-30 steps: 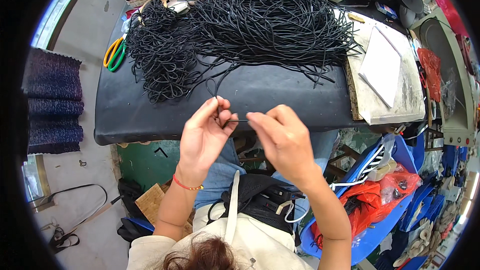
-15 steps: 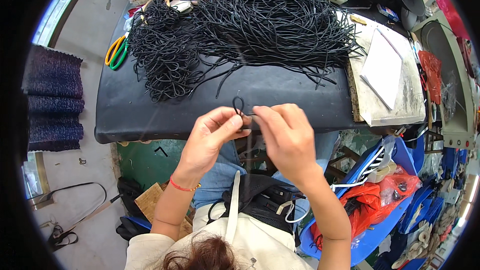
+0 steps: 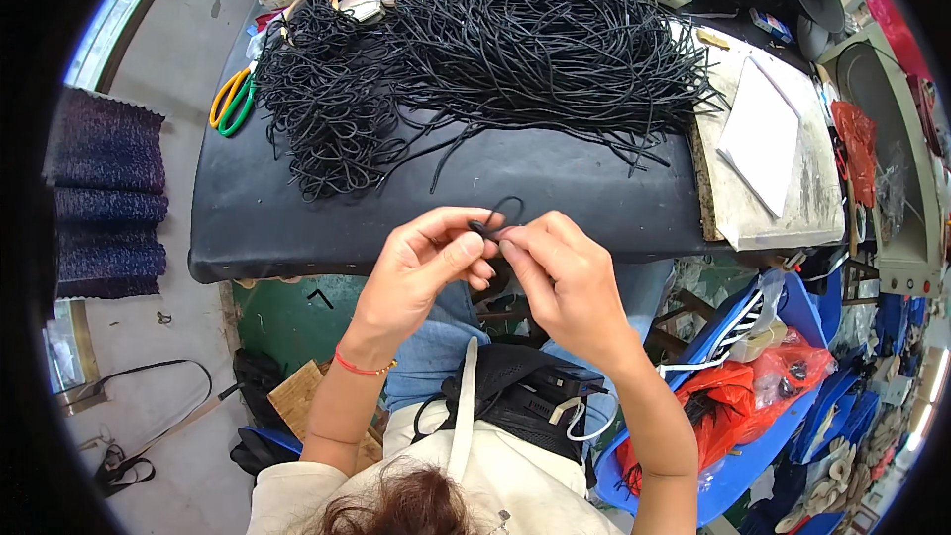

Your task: The person repeatedly picks up short black cords from a pile on a table and ties them into loops by hand. They place each finished loop back onto the pile and continue the process throughout the clip.

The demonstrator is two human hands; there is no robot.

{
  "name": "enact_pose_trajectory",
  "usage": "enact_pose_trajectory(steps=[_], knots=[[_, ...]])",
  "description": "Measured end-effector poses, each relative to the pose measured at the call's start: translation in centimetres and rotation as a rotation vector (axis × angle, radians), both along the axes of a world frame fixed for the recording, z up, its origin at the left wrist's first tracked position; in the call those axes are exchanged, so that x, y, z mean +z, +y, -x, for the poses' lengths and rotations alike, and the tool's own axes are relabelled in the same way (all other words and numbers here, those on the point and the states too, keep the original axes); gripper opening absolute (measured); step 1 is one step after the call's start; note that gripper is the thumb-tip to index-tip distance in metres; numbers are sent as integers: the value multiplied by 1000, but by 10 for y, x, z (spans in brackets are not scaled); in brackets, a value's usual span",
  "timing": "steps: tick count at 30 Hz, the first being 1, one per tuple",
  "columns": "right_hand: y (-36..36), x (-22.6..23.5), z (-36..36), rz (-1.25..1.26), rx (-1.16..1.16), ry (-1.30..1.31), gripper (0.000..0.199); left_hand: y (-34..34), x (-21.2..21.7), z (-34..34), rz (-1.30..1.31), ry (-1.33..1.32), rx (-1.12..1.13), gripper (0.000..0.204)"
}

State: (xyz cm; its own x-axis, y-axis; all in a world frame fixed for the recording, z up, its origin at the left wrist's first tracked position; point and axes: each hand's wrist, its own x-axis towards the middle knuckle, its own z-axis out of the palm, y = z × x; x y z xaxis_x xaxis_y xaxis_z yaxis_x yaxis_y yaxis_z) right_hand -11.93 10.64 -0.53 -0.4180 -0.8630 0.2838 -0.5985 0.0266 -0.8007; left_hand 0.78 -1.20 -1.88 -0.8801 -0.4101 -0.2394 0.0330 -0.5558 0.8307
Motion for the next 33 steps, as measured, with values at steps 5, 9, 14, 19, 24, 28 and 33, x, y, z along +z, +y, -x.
enact_pose_trajectory(steps=[5, 9, 14, 19, 24, 28, 33], knots=[[10, 5, -21, -53, 33, -784, 18, 3, -12, -2, 122, -26, 78, 23], [10, 6, -16, -69, 86, -1024, 15, 4, -12, -2, 70, 1, 108, 21], [3, -1, -27, 19, -214, -634, 10, 19, -6, 2, 26, 24, 274, 17], [-3, 4, -30, -28, -295, -617, 15, 35, -7, 6, 396, 6, 416, 25], [-5, -11, -15, -19, -227, -654, 17, 25, -2, -2, 399, -56, 209, 42], [1, -16, -12, -54, -151, -607, 17, 21, 3, -4, 573, -138, 89, 45], [-4, -9, -12, -27, -249, -883, 16, 22, 5, -4, 429, -107, 9, 39]])
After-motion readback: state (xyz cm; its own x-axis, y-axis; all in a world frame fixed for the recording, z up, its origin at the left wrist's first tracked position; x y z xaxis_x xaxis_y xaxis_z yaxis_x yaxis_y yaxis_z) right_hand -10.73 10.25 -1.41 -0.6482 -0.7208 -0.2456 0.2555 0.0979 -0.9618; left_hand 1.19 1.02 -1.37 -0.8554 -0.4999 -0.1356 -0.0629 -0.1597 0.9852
